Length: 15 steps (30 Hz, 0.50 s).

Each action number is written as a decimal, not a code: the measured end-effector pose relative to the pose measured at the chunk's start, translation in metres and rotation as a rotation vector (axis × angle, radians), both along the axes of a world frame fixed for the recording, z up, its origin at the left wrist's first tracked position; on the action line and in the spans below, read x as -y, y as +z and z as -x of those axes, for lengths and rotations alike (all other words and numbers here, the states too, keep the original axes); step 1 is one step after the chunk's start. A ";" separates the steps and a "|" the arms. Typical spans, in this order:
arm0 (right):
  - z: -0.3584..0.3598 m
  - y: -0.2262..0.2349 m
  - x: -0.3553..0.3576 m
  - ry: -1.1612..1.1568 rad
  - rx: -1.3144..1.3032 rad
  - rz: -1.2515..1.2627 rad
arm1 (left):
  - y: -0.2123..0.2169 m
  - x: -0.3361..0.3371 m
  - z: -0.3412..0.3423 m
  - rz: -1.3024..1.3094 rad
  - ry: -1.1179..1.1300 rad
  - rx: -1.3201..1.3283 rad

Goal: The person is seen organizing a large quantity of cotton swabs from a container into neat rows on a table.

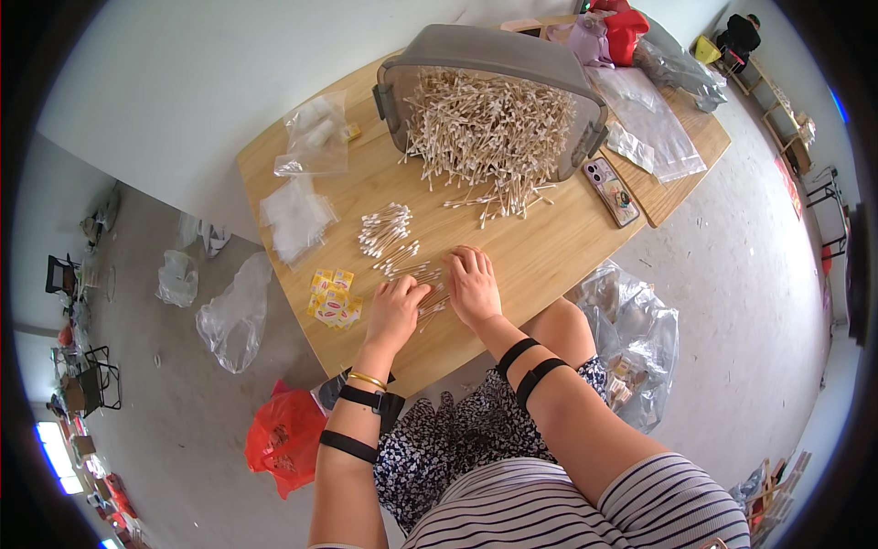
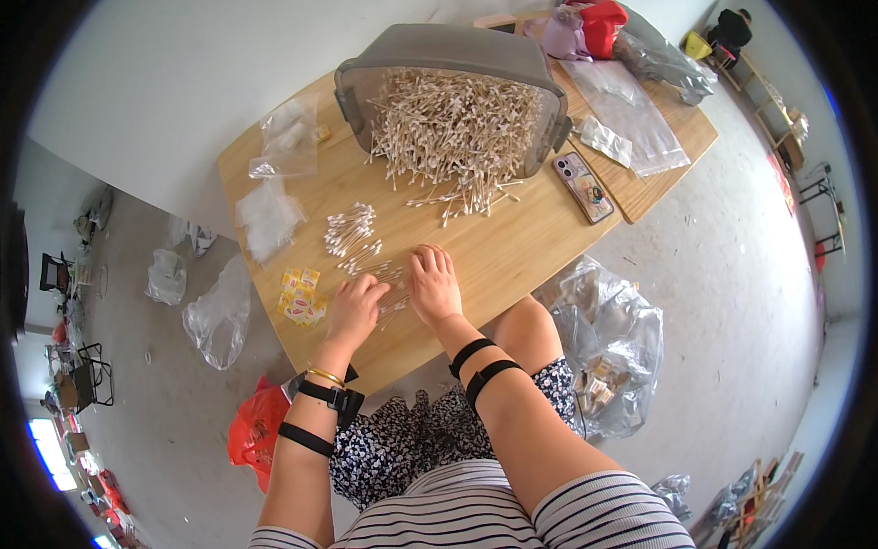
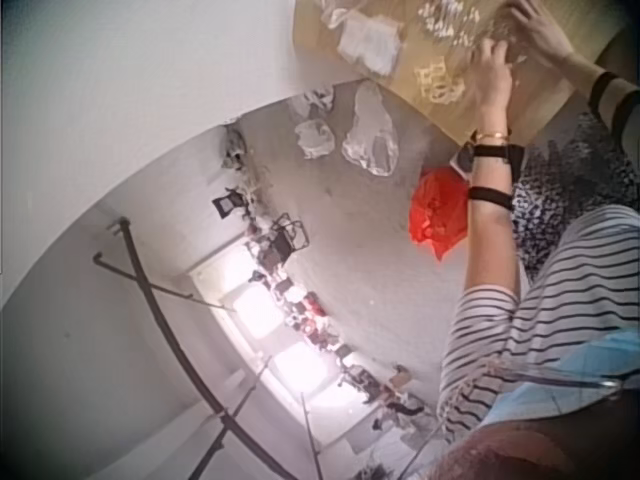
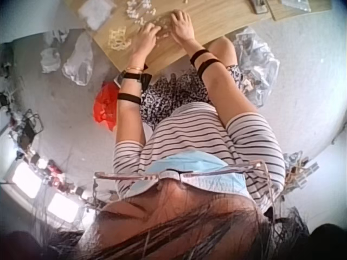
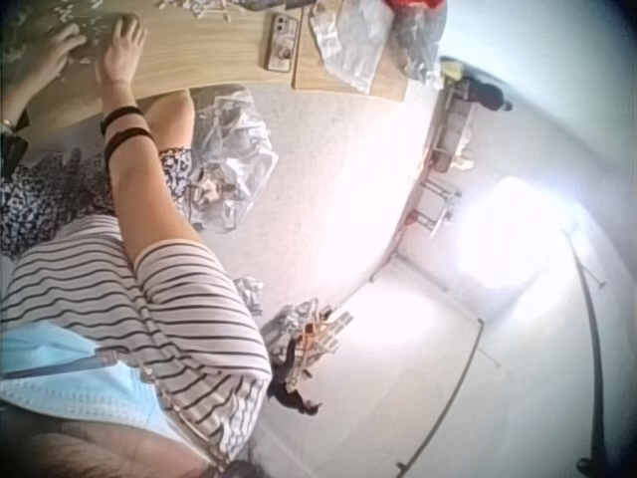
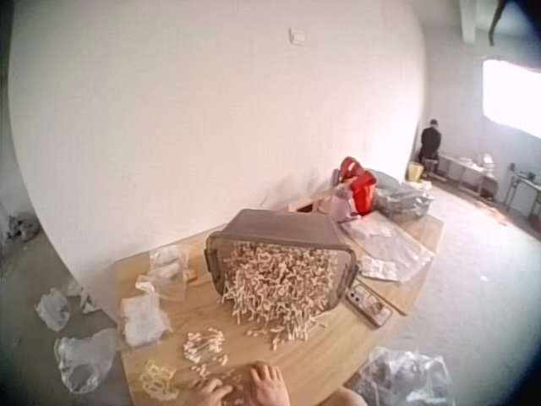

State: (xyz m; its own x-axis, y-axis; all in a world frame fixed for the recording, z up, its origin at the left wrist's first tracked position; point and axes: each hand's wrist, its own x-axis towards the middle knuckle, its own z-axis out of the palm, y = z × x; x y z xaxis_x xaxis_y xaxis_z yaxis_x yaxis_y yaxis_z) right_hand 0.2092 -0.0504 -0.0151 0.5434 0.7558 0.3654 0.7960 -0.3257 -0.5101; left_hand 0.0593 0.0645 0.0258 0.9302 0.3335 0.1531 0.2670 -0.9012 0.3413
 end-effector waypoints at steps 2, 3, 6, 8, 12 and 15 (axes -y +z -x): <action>0.000 0.000 0.000 -0.008 -0.001 0.004 | 0.000 0.000 -0.002 0.003 -0.022 0.014; 0.000 0.001 0.000 -0.007 -0.002 0.004 | 0.000 -0.001 -0.002 0.003 -0.020 0.013; 0.001 0.003 0.000 -0.001 -0.006 0.012 | -0.001 -0.001 -0.001 0.003 -0.028 0.012; 0.001 0.003 -0.001 -0.001 -0.011 -0.005 | 0.001 0.000 -0.001 0.023 0.007 0.039; 0.001 0.002 0.000 -0.003 -0.009 -0.002 | -0.002 0.008 0.005 0.064 0.126 0.175; -0.002 0.000 0.003 -0.009 -0.019 0.000 | -0.010 0.034 0.012 0.106 0.210 0.157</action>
